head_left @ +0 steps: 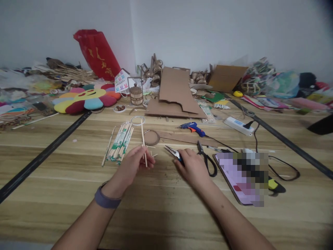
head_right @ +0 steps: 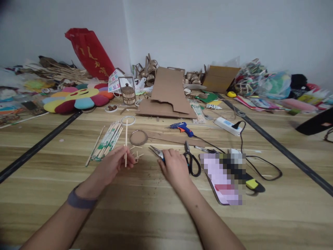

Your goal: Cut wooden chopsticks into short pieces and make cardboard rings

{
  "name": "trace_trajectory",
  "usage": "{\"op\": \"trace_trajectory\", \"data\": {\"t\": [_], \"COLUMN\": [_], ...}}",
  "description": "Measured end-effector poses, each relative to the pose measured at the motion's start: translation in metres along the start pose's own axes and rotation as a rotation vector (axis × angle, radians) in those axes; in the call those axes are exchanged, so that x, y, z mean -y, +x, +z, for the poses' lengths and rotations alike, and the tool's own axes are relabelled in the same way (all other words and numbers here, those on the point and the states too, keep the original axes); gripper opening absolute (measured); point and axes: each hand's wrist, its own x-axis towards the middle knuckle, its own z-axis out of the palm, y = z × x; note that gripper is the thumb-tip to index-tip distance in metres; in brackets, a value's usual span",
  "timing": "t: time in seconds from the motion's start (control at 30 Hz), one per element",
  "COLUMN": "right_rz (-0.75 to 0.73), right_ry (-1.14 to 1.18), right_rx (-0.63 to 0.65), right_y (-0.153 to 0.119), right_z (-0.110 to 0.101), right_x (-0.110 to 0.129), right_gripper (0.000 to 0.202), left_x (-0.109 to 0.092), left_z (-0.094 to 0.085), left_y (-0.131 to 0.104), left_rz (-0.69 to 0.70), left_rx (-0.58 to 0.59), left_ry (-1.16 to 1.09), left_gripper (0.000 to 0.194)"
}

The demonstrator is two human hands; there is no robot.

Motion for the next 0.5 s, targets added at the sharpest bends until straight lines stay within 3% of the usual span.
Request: {"op": "trace_trajectory", "data": {"t": [0.13, 0.3, 0.4, 0.5], "right_rz": [0.007, -0.055, -0.192, -0.340], "right_ry": [-0.017, -0.021, 0.053, 0.089], "right_rx": [0.128, 0.033, 0.002, 0.156], "right_y": [0.003, 0.002, 0.001, 0.003], "right_z": [0.005, 0.008, 0.006, 0.007], "right_x": [-0.001, 0.008, 0.024, 0.042], "right_gripper": [0.027, 0.030, 0.018, 0.015], "left_x": [-0.005, -0.005, -0.006, -0.006], "left_z": [-0.001, 0.000, 0.000, -0.001], "left_y": [0.001, 0.002, 0.001, 0.000], "left_rz": [0.022, 0.018, 0.031, 0.057], "left_rx": [-0.045, -0.060, -0.075, -0.067], "left_ry": [-0.058, -0.071, -0.066, -0.040], "left_gripper": [0.026, 0.026, 0.026, 0.027]}}
